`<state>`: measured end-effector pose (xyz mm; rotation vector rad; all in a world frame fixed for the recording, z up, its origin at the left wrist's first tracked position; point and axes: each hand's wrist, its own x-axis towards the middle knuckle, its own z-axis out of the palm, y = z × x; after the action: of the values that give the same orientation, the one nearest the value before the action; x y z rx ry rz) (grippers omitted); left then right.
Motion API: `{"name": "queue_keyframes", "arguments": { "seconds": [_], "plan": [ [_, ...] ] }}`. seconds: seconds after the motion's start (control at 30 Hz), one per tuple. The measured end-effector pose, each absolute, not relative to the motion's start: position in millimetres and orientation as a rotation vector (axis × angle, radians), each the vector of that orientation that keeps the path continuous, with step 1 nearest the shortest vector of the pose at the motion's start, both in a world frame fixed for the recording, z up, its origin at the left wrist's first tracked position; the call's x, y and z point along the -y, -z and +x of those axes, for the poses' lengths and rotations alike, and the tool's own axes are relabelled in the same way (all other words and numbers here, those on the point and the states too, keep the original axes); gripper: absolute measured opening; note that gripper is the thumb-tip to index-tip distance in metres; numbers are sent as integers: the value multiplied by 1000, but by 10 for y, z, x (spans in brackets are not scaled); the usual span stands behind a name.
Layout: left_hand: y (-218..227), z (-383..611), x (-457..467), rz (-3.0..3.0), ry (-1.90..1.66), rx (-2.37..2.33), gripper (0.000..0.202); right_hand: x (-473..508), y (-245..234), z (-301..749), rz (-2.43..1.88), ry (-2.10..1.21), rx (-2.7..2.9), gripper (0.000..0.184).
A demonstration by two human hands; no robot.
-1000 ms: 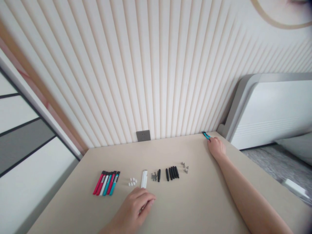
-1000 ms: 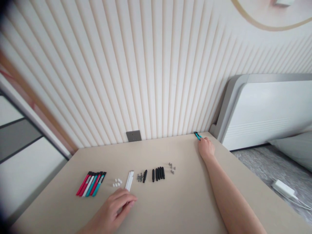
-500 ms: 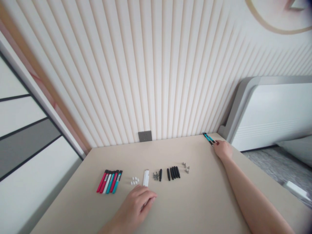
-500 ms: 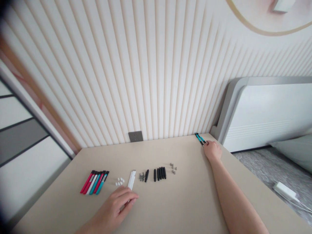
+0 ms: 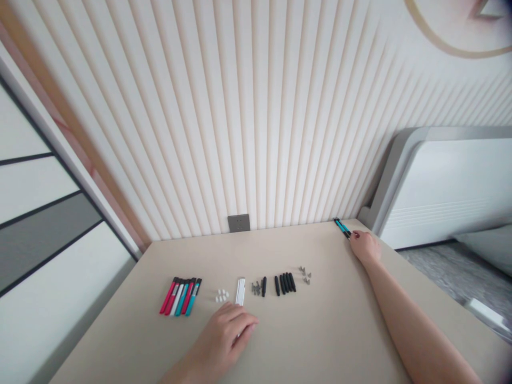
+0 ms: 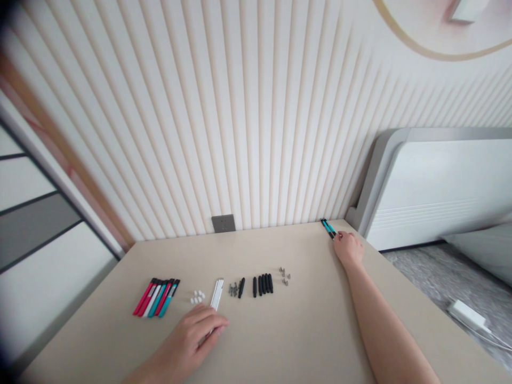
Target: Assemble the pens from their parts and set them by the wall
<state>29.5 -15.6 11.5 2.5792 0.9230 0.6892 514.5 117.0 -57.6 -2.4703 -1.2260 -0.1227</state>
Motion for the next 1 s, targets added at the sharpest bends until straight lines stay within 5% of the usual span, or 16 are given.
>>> {"name": "queue_keyframes", "arguments": {
  "seconds": [1.0],
  "plan": [
    [-72,279,156,2624,-652,-921,18,-1143,589,5038,-2412,265,1255,36]
  ]
}}
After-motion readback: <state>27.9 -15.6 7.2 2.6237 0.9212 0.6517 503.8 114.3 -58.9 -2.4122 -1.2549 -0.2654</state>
